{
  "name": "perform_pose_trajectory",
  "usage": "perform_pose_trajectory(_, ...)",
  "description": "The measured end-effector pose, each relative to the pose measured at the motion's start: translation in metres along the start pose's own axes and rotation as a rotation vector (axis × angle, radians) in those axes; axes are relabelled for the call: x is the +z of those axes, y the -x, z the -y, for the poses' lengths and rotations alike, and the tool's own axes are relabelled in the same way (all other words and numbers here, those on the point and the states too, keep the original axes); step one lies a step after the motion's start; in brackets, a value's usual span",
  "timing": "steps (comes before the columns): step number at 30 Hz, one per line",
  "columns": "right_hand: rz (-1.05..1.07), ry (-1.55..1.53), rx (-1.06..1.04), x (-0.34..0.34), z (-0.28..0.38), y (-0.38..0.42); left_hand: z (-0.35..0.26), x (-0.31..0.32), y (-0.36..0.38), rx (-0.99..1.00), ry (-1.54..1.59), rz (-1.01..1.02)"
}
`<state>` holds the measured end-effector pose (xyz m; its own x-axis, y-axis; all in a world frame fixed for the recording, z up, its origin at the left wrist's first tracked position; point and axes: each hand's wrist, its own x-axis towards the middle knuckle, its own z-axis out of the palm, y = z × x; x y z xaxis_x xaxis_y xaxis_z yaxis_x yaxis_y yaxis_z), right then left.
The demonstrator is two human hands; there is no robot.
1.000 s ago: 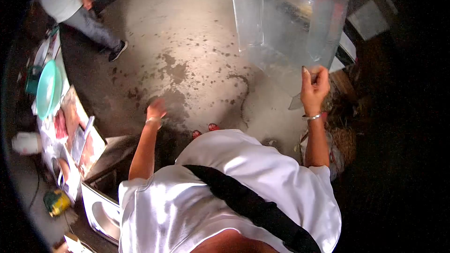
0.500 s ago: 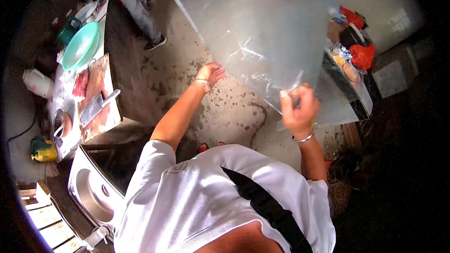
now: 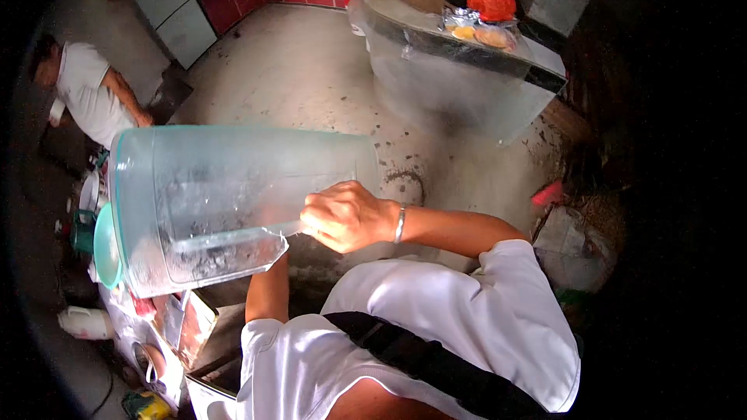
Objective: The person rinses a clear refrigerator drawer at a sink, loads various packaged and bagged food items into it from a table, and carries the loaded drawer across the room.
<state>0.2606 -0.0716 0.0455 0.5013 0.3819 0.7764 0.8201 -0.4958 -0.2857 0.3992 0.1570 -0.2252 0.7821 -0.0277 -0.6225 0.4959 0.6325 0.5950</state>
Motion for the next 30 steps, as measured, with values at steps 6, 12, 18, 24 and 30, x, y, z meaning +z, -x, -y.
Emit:
perform_pose_trajectory(6,0.013,-0.033,-0.039,0.003,-0.002,0.003,-0.009,0.002,-0.003,0.047,-0.058,-0.046)
perform_pose_trajectory(12,0.006,-0.096,-0.013,0.008,-0.006,0.005,-0.002,-0.005,0.001,0.062,-0.091,-0.092)
perform_pose_trajectory(18,0.001,-0.057,0.064,0.012,-0.008,0.002,-0.001,-0.006,-0.003,0.079,-0.119,-0.112)
perform_pose_trajectory(24,-0.046,-0.002,0.163,0.017,-0.021,-0.003,-0.005,0.002,-0.016,0.088,-0.16,-0.107)
perform_pose_trajectory(30,-0.213,-0.011,0.38,0.017,-0.071,-0.005,-0.027,0.031,-0.046,0.063,-0.25,-0.037)
